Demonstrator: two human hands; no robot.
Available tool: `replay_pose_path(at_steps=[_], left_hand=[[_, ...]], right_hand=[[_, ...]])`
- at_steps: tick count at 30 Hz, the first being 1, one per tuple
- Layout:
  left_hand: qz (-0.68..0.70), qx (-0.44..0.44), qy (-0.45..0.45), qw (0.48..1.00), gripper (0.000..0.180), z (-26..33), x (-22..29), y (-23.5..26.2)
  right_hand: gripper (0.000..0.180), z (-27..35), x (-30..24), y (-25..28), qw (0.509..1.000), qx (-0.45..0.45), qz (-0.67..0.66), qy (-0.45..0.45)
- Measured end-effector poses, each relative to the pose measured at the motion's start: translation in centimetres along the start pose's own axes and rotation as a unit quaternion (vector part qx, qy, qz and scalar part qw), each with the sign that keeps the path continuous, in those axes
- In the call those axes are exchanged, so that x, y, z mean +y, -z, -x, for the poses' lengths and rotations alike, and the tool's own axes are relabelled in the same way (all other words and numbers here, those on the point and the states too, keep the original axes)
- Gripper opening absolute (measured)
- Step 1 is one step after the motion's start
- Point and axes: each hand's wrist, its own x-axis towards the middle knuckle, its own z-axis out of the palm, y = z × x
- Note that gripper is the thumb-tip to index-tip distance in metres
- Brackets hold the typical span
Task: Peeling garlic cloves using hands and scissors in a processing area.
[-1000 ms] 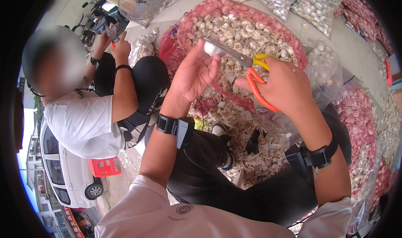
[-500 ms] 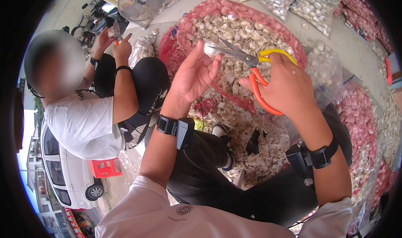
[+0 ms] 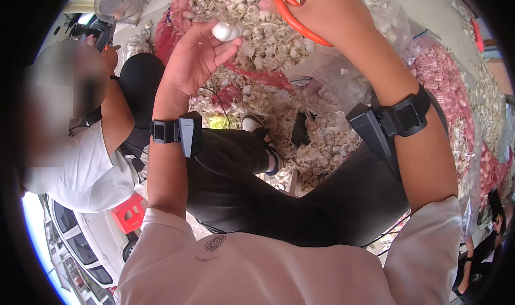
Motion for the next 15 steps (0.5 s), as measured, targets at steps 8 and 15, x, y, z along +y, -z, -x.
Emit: replay_pose_path(at_steps=[8,15], left_hand=[[-0.15,-0.074,0.369,0.914,0.032,-1.5,-12.0,-3.0],[0.188,0.015,0.106,0.976,0.024,-7.4,-20.5,-6.9]], right_hand=[[0.058,-1.0,4.2,1.1,0.994,0.084,0.029,-0.057],[0.058,-1.7,4.7,1.3,0.991,0.122,0.019,-0.053]])
